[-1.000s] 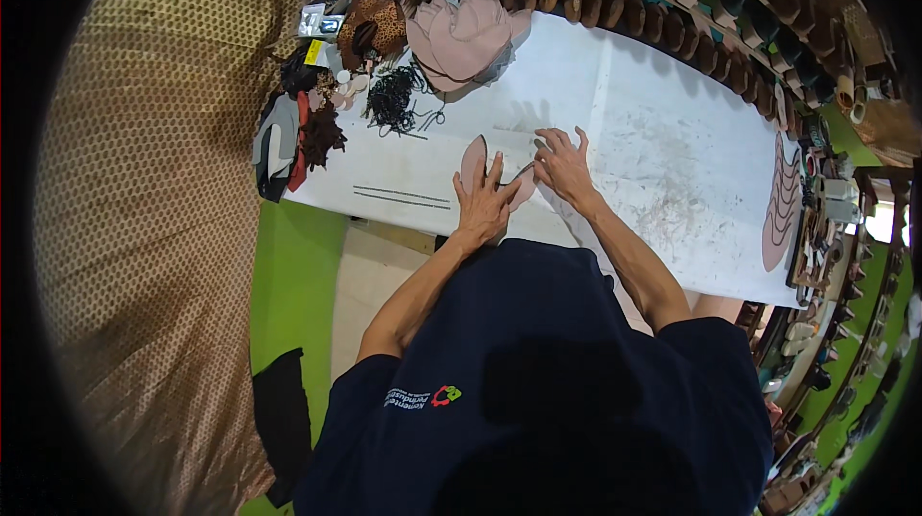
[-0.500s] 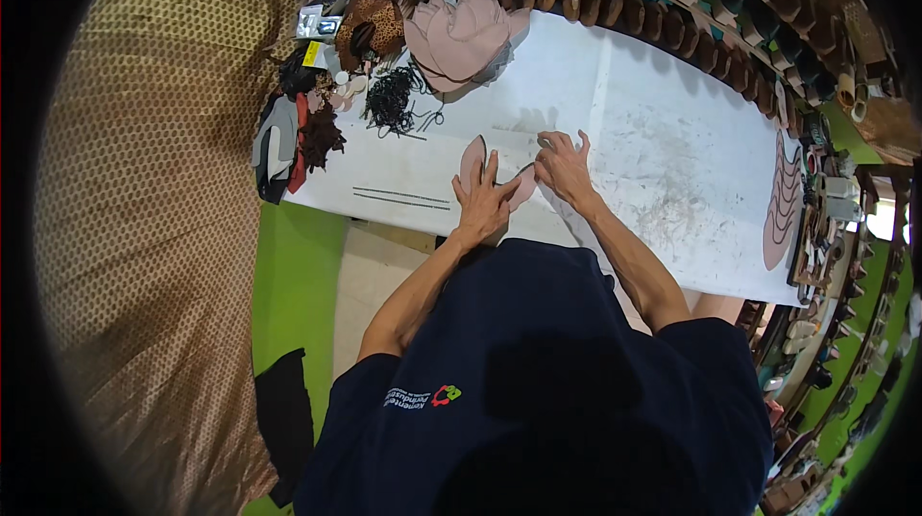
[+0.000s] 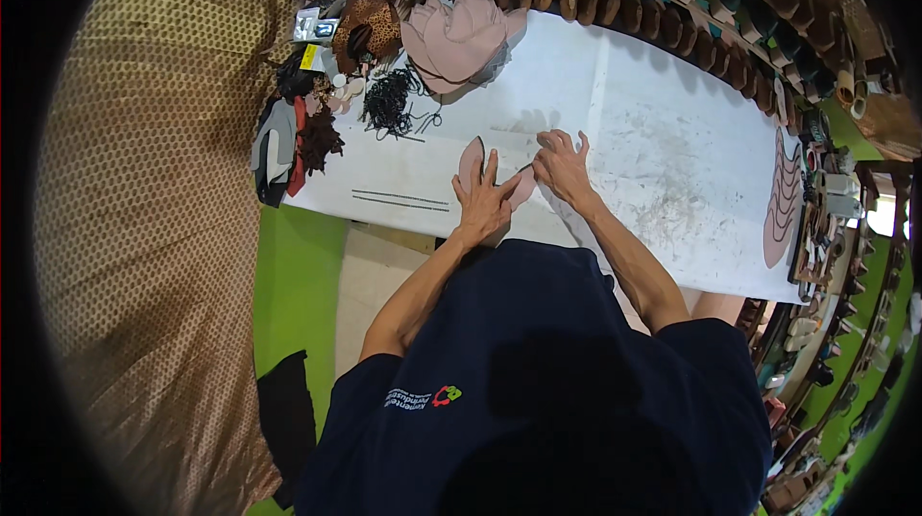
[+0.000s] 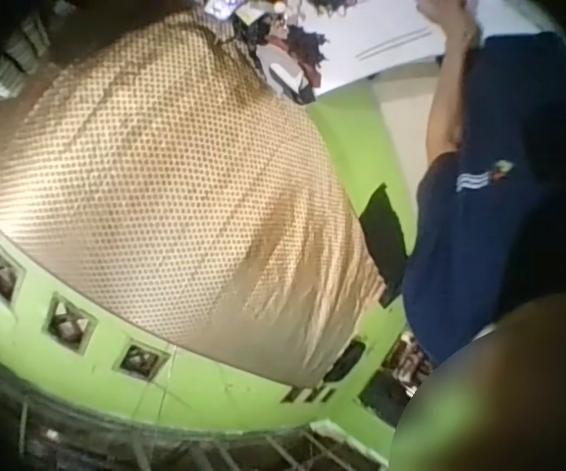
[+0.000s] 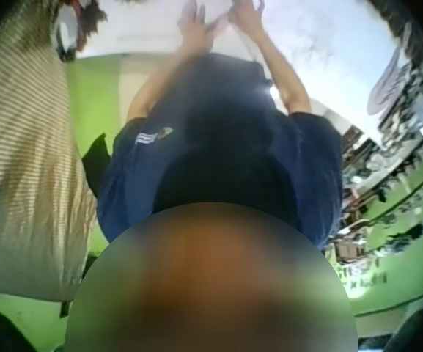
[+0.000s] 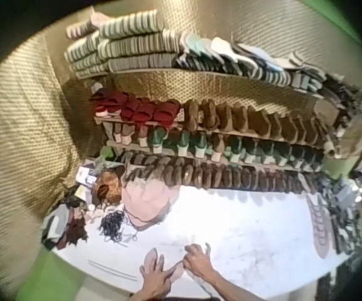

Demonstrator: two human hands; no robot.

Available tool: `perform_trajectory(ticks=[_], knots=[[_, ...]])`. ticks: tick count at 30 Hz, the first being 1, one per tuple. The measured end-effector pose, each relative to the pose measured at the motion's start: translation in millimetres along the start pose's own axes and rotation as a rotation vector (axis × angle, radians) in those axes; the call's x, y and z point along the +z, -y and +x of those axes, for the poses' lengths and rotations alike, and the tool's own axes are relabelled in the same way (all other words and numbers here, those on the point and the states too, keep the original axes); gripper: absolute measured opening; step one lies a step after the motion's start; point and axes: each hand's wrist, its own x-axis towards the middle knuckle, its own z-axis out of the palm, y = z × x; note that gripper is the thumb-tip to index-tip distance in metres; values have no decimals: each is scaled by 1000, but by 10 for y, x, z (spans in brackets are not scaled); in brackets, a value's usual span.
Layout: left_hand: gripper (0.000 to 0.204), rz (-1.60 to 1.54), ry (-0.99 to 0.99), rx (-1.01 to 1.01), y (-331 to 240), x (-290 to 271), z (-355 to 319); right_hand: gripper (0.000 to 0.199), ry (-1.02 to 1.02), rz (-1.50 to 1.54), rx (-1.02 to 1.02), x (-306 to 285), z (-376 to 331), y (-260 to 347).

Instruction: Smoothing and aligning shoe upper components on a flat workbench surface.

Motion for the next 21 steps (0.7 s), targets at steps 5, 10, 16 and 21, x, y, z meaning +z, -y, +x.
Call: perform_trajectory(ticks=[5, 10, 16, 21], knots=[[66, -67, 1, -7, 19, 2, 10, 20, -10, 6, 14, 10, -14, -22], [65, -79, -31, 18, 8, 18, 20, 22, -25, 24, 24, 79, -24, -56], [62, -25, -40, 20, -11, 19, 38, 24, -13, 30, 40, 82, -25, -51], [59, 6, -33, 27, -20, -6, 79, 24, -9, 27, 53, 84, -25, -54]])
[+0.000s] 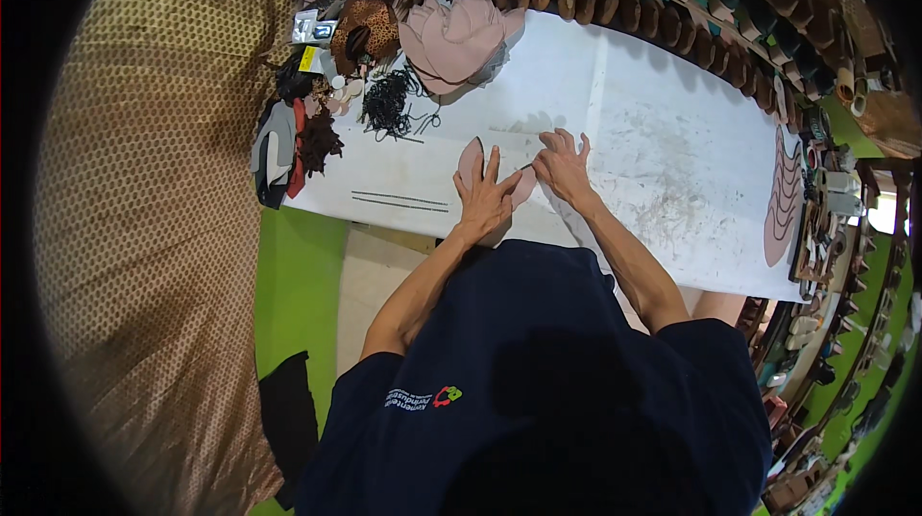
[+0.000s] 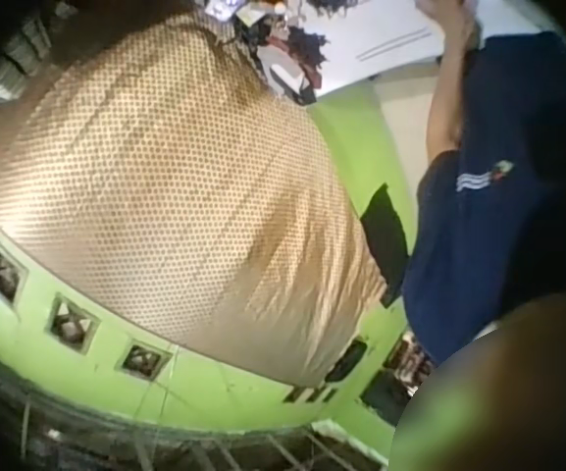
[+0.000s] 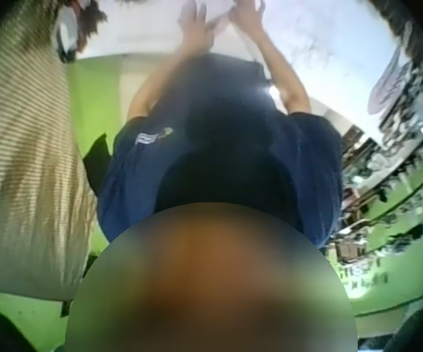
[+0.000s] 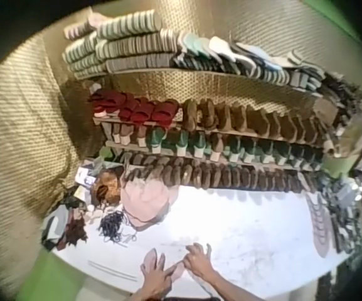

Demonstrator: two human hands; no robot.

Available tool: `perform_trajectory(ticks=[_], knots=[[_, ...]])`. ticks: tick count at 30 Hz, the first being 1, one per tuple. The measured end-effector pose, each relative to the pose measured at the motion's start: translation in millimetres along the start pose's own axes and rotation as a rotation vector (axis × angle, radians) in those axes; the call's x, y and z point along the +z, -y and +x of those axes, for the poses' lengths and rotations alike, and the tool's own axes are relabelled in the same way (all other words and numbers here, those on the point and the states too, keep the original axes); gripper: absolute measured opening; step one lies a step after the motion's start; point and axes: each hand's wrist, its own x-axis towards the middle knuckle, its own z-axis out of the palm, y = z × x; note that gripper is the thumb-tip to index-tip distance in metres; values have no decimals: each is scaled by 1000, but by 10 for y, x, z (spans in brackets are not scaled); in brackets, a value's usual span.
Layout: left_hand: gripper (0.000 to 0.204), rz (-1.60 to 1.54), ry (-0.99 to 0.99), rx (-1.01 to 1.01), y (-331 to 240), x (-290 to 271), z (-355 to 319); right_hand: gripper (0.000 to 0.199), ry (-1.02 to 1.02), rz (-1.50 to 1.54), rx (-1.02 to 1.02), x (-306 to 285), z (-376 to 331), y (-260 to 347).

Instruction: Smoothing and aligning shoe upper components on a flat workbench surface.

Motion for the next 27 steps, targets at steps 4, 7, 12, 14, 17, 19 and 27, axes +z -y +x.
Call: perform_trajectory(ticks=[4, 7, 12, 14, 17, 19, 27], knots=[[59, -2, -57, 27, -45, -18, 43, 24, 10, -1, 24, 8, 3, -4], [59, 25, -55, 29, -81, -21, 67, 24, -1, -21, 31, 17, 17, 4], [61, 81, -30, 25, -82, -16, 77, 23, -3, -29, 71, 27, 28, 69], [62, 97, -19, 25, -91, -28, 86, 23, -11, -37, 80, 38, 32, 90], [63, 115, -8, 34, -114, -48, 115, 22, -20, -79, 125, 34, 50, 153], [63, 125, -14, 34, -108, -30, 105, 22, -46, -125, 202, 12, 81, 245], [65, 77, -10, 14, -134, -97, 67, 16, 62, -40, 385, -105, 175, 190]])
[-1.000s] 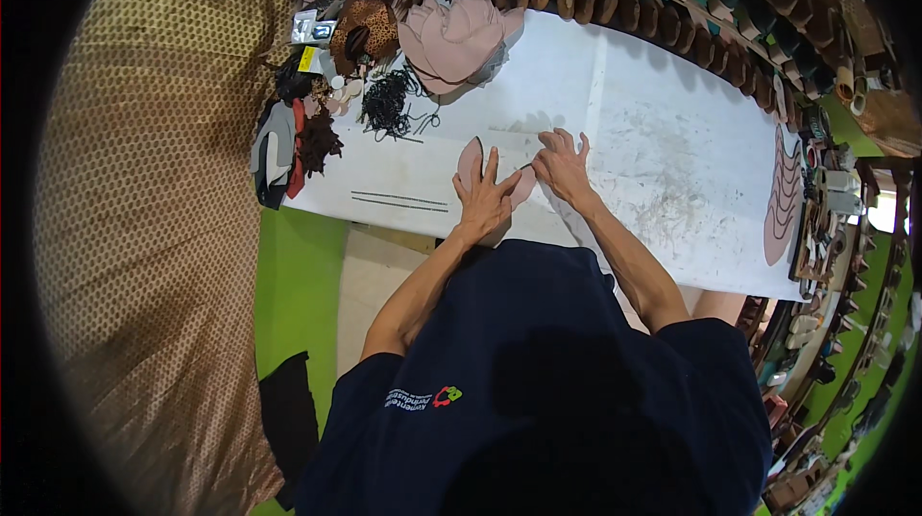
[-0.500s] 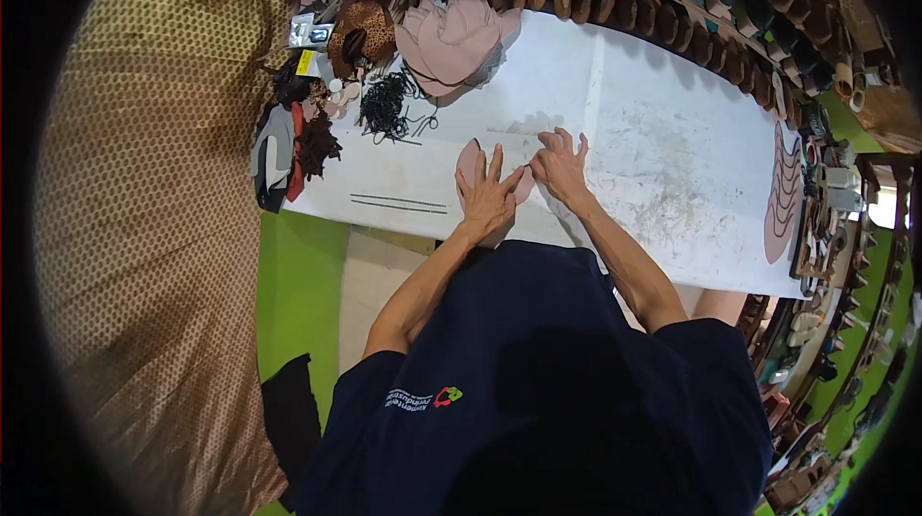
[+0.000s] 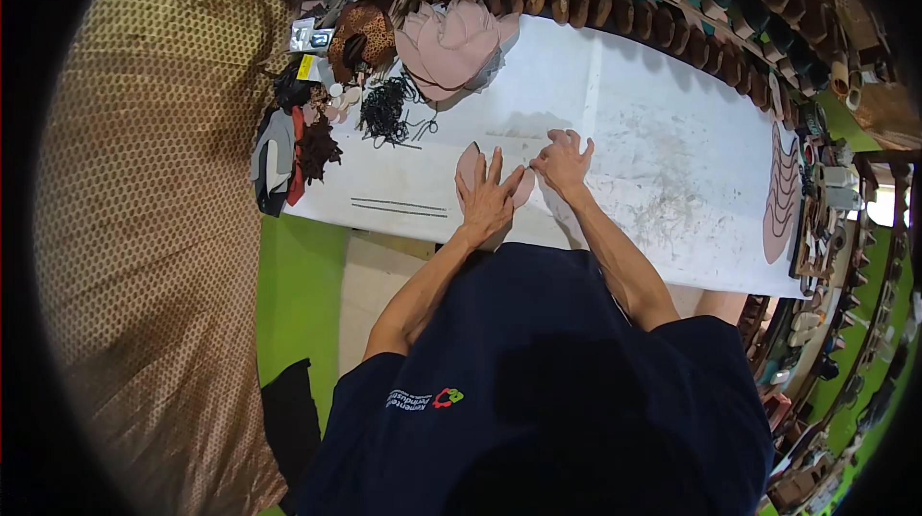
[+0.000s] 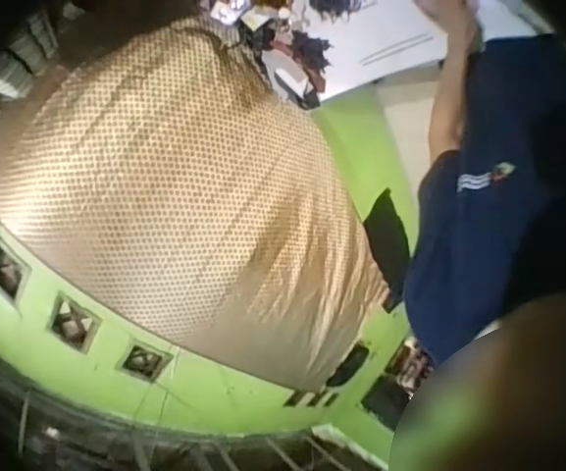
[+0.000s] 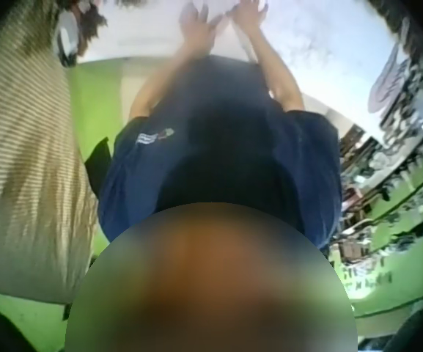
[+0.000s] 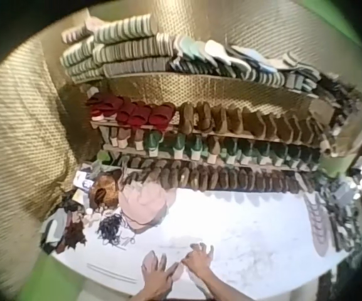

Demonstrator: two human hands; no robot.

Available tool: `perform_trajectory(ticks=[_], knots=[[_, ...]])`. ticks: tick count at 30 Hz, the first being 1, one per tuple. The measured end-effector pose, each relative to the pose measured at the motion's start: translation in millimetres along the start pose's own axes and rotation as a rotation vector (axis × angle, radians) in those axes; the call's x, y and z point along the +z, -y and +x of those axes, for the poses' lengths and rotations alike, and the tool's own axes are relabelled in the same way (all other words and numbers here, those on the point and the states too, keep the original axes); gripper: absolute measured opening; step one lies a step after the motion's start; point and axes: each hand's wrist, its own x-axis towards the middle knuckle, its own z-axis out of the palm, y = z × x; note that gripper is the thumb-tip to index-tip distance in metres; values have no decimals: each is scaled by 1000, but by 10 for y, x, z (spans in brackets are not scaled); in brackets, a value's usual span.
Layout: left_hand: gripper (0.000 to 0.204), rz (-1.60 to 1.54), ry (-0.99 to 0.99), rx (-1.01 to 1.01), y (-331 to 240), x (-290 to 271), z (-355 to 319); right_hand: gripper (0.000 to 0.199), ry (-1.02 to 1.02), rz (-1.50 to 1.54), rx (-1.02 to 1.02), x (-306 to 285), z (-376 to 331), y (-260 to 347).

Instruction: Smoothing and aligning shoe upper components on a flat workbench surface.

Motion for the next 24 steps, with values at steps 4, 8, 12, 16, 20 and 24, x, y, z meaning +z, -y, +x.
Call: perform_trajectory(ticks=[4, 8, 12, 16, 20, 24], knots=[[64, -115, -40, -112, 32, -93, -108, 16, -303, 103, -156, 41, -106, -248], [59, -63, -103, -156, 290, -67, -426, 25, -192, 28, -429, 65, -367, -286], [56, -98, -60, -200, 348, -72, -526, 38, -115, -59, -525, 164, -547, -214], [55, -94, -82, -203, 402, -30, -573, 44, -120, -94, -493, 168, -584, -125], [55, -63, -65, -206, 431, -6, -555, 49, -65, -92, -509, 128, -613, -28], [55, -60, -31, -203, 432, -24, -516, 46, -5, -65, -635, 265, -639, -16]])
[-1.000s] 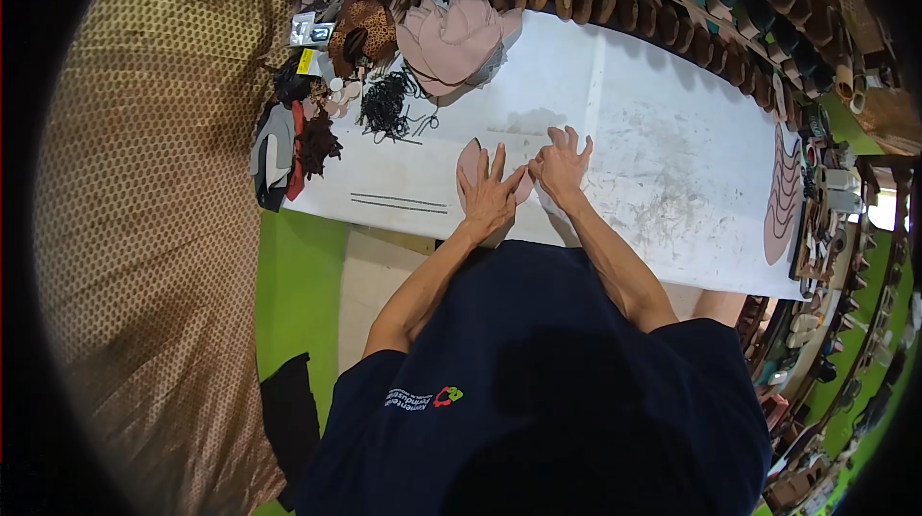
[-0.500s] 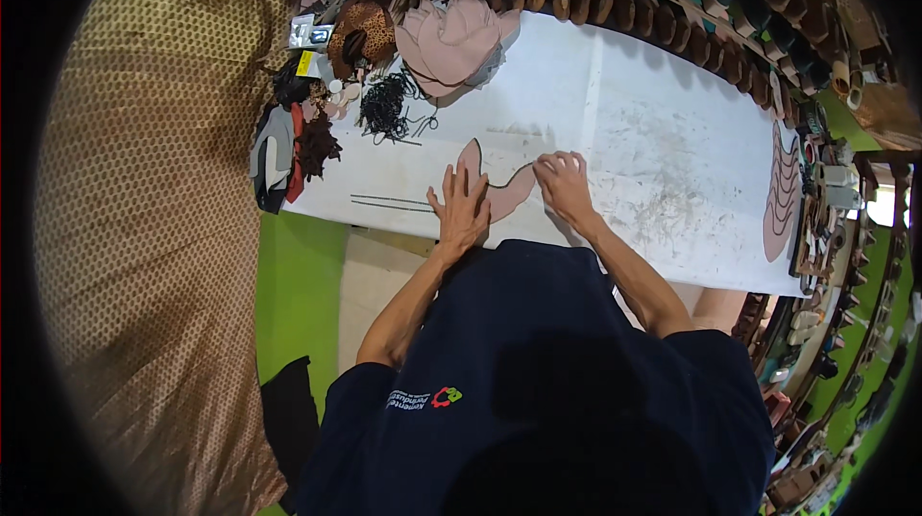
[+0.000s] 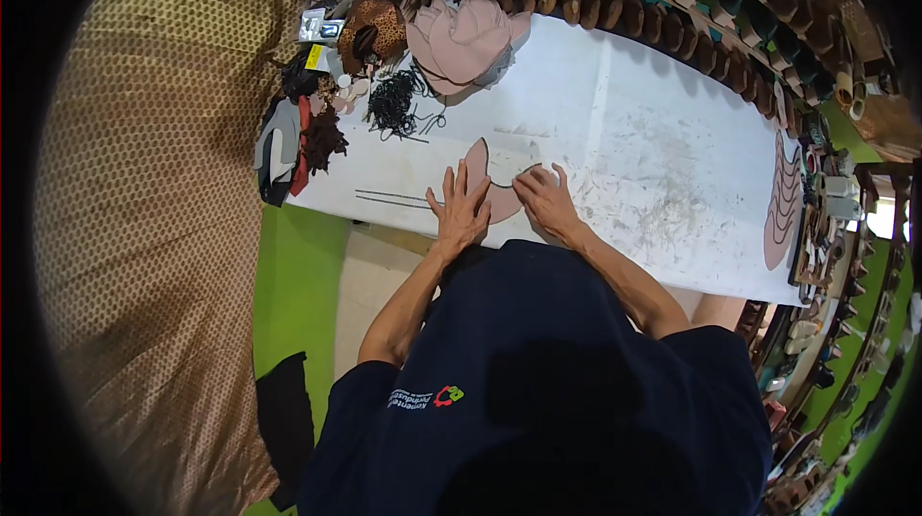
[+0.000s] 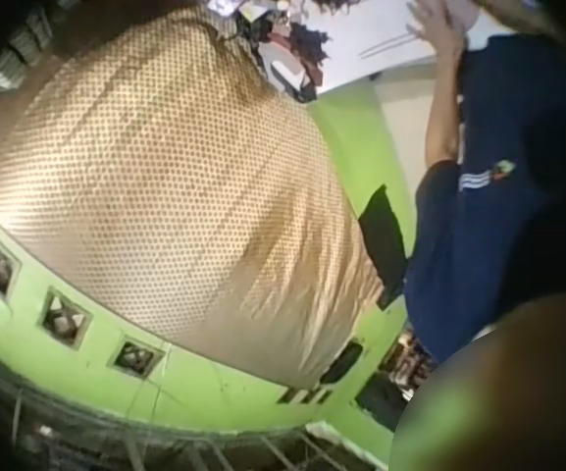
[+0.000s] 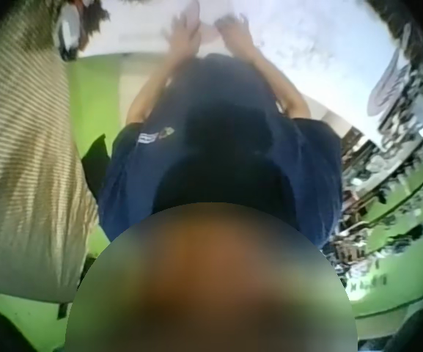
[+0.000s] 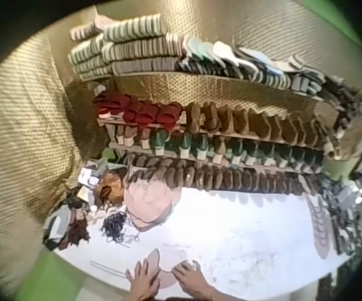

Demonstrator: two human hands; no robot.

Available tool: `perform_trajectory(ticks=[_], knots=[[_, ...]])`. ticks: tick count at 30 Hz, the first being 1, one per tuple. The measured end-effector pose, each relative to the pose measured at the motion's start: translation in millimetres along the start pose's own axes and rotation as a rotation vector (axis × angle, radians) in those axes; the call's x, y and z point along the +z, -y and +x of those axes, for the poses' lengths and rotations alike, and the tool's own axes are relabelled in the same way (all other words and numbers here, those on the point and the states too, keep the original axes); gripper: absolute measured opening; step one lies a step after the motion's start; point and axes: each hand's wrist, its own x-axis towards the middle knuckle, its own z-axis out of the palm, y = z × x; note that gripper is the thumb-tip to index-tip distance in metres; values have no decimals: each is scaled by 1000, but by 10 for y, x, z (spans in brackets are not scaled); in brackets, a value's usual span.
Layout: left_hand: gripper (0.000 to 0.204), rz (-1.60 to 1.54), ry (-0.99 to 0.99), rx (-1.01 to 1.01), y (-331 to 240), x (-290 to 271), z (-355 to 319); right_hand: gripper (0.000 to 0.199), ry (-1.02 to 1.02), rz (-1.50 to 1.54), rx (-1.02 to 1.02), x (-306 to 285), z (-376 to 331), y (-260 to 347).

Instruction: Smoothing and aligning shoe upper components on a flat workbench surface.

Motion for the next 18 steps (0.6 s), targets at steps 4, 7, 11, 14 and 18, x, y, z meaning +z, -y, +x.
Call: perform_trajectory(ticks=[4, 7, 11, 14, 18], knots=[[56, -6, -6, 11, 27, 1, -7, 46, 5, -46, -7, 35, 5, 46], [56, -4, 11, 3, 30, -10, -3, 45, -23, -46, -28, 46, 1, 80], [58, 3, 7, 16, 10, -18, 13, 43, 60, -92, -11, 112, -16, 119], [60, 14, 21, 14, 51, -10, -8, 37, 19, -26, 9, 32, 25, 198], [66, -6, -1, 22, 47, -64, 76, 34, -90, -27, 26, 74, 43, 272]])
